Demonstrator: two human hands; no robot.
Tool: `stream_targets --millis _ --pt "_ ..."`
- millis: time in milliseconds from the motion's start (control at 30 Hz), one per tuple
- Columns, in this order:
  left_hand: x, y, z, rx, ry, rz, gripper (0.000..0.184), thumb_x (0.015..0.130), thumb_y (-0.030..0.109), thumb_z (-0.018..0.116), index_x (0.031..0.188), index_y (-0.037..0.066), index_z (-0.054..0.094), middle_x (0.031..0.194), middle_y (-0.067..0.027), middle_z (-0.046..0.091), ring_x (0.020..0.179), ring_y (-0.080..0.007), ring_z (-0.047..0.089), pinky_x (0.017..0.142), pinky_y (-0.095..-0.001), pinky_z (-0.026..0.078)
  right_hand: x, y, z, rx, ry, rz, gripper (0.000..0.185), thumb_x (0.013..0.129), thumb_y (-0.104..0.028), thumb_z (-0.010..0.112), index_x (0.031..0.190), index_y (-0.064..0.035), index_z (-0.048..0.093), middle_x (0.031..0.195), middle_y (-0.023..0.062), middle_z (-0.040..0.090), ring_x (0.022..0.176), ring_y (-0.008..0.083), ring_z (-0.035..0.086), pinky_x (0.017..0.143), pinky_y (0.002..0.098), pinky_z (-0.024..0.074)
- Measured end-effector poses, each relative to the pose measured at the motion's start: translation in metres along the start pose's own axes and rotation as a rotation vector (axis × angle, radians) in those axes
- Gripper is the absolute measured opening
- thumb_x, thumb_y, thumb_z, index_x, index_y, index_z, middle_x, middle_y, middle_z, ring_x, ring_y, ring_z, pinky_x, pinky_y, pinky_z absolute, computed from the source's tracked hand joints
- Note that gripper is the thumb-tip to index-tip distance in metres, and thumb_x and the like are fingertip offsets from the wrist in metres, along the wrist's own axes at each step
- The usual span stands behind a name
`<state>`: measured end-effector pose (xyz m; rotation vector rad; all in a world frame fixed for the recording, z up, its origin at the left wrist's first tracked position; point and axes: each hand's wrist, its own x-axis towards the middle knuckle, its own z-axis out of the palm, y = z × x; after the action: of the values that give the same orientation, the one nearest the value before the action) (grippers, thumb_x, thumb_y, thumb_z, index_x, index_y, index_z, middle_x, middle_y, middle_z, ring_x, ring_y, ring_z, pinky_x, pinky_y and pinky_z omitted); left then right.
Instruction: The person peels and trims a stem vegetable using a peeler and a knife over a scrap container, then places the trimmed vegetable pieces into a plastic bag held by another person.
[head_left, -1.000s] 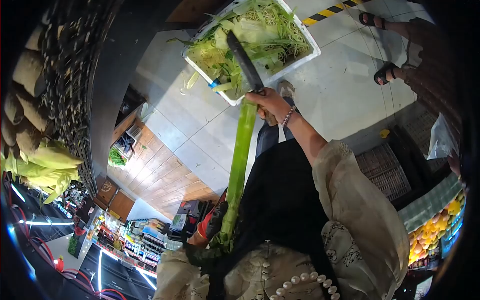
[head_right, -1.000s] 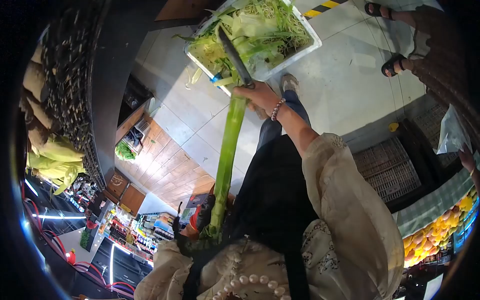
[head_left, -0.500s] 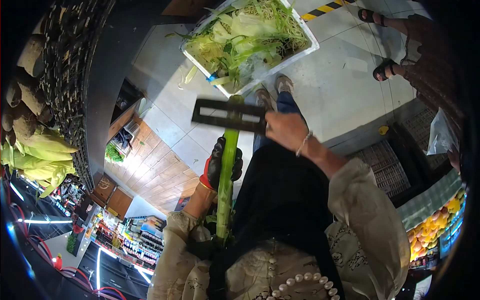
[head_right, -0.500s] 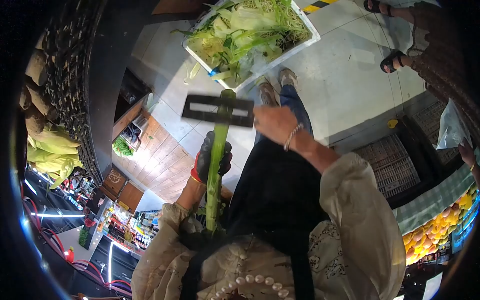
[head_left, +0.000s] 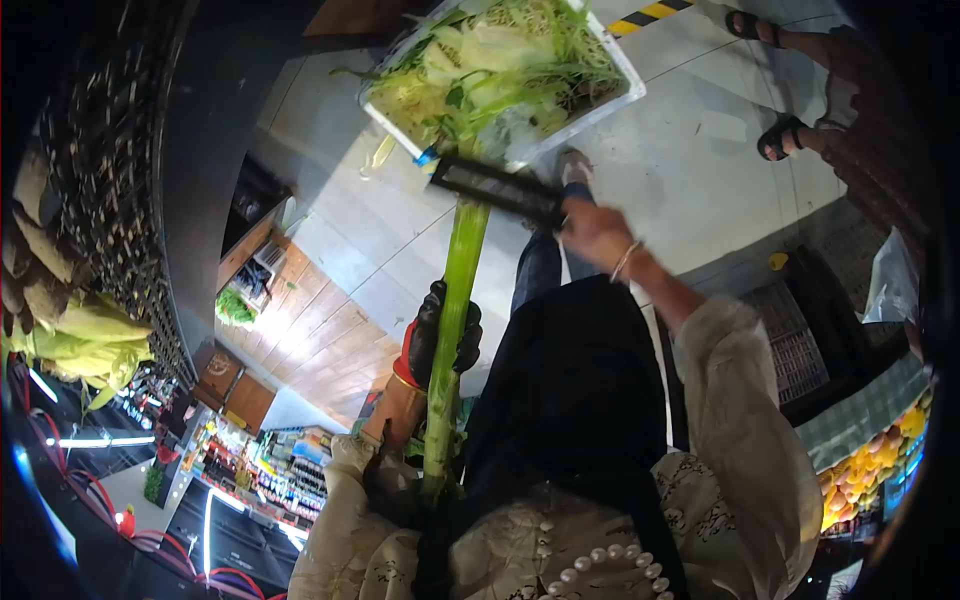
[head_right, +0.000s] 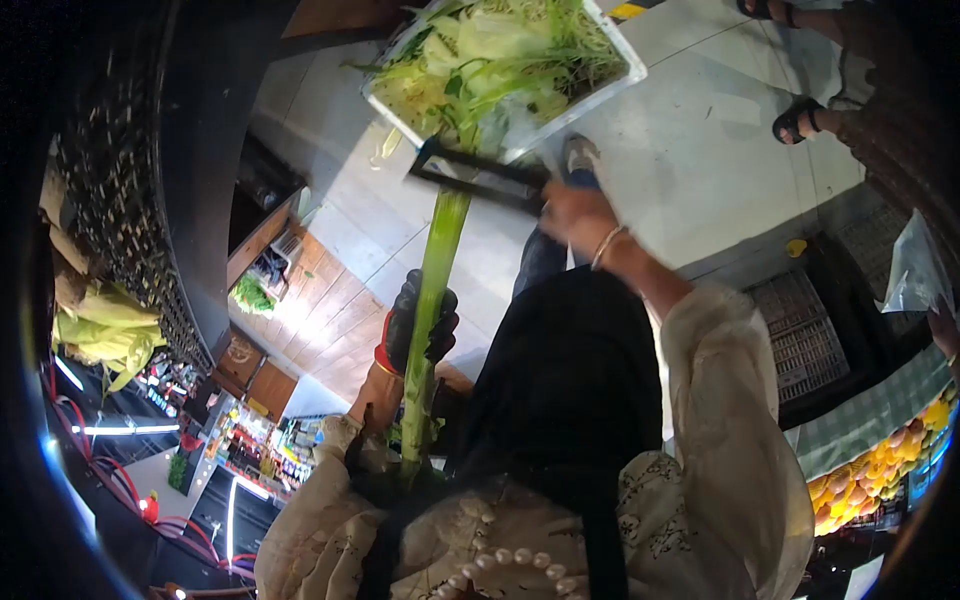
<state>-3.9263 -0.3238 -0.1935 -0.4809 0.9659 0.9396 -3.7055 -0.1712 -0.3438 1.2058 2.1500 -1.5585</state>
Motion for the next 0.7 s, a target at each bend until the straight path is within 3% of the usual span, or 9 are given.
stream_targets --millis 33,100,200,233,300,433,500,600,700 --pt "0.007 -0.001 0.004 -0.054 0.024 0.023 0.042 0.092 0.054 0.047 0.101 0.013 0.052 0.084 -0.0036 0.048 0.052 -0.0115 0.043 0.037 -0.0235 0.036 -0.008 0.004 0.022 0.067 0.153 -0.247 0.024 0.078 -0.024 0.062 0.095 -0.0072 0.058 0.079 0.016 0.064 0.079 0.0371 0.062 0.069 0.045 0.0505" --pt "0.012 -0.004 0.006 -0.144 -0.001 0.016 0.031 0.094 0.047 0.047 0.1 0.018 0.049 0.081 -0.0054 0.048 0.052 -0.013 0.044 0.037 -0.0239 0.037 -0.009 -0.013 0.02 -0.013 0.06 -0.271 0.024 0.079 -0.025 0.063 0.092 -0.0066 0.056 0.08 0.0156 0.063 0.077 0.0367 0.063 0.067 0.0431 0.0516" --pt "0.007 -0.012 0.002 -0.194 -0.061 0.049 0.03 0.094 0.046 0.047 0.099 0.017 0.049 0.079 -0.0046 0.044 0.051 -0.0125 0.042 0.036 -0.0237 0.037 0.04 0.043 0.029 -0.111 0.074 0.119 0.026 0.078 -0.027 0.064 0.092 -0.0064 0.055 0.083 0.0152 0.064 0.076 0.0361 0.063 0.065 0.0419 0.0522" --pt "0.002 -0.014 0.002 -0.192 -0.049 0.047 0.03 0.095 0.045 0.046 0.101 0.016 0.049 0.08 -0.0048 0.044 0.051 -0.0122 0.042 0.036 -0.0235 0.037 0.051 0.068 0.027 -0.151 0.183 0.043 0.025 0.079 -0.027 0.064 0.092 -0.0074 0.055 0.085 0.0152 0.064 0.075 0.0359 0.063 0.065 0.0428 0.052" --pt "0.009 -0.011 0.001 -0.18 -0.055 0.066 0.03 0.097 0.043 0.044 0.105 0.016 0.049 0.081 -0.0051 0.044 0.051 -0.0115 0.042 0.036 -0.0231 0.037 0.045 0.056 0.016 -0.105 0.177 0.066 0.024 0.077 -0.026 0.065 0.09 -0.0077 0.056 0.084 0.0148 0.064 0.075 0.0355 0.063 0.066 0.0437 0.0517" --pt "0.026 -0.01 -0.003 -0.255 -0.093 0.05 0.031 0.095 0.046 0.046 0.106 0.017 0.05 0.082 -0.0049 0.045 0.05 -0.0121 0.042 0.037 -0.0235 0.038 0.003 -0.002 0.007 -0.032 0.097 -0.377 0.028 0.074 -0.025 0.068 0.092 -0.0073 0.057 0.083 0.0126 0.064 0.075 0.0344 0.064 0.067 0.0442 0.0516" --pt "0.019 -0.008 -0.004 -0.305 -0.11 -0.051 0.029 0.094 0.047 0.048 0.107 0.021 0.05 0.085 -0.005 0.046 0.053 -0.0136 0.045 0.04 -0.0243 0.04 0.025 0.016 0.022 -0.181 0.018 -0.099 0.026 0.074 -0.024 0.068 0.092 -0.0082 0.058 0.084 0.0117 0.064 0.075 0.0336 0.064 0.066 0.0432 0.0518" --pt "0.002 -0.003 -0.002 -0.163 -0.042 -0.035 0.032 0.094 0.048 0.046 0.115 0.024 0.049 0.084 -0.0049 0.049 0.055 -0.0143 0.048 0.043 -0.026 0.042 0.067 0.073 0.01 -0.21 0.174 -0.009 0.024 0.075 -0.024 0.067 0.093 -0.0102 0.058 0.08 0.0127 0.065 0.074 0.0325 0.064 0.063 0.0428 0.0519" --pt "0.002 0.01 0.014 0.087 0.247 -0.111 0.042 0.094 0.051 0.045 0.128 0.028 0.044 0.08 -0.0043 0.052 0.055 -0.0152 0.051 0.045 -0.0284 0.044 0.035 0.018 -0.012 -0.061 0.147 -0.23 0.02 0.076 -0.022 0.063 0.088 -0.008 0.058 0.076 0.0133 0.064 0.073 0.0327 0.064 0.065 0.0432 0.0517"
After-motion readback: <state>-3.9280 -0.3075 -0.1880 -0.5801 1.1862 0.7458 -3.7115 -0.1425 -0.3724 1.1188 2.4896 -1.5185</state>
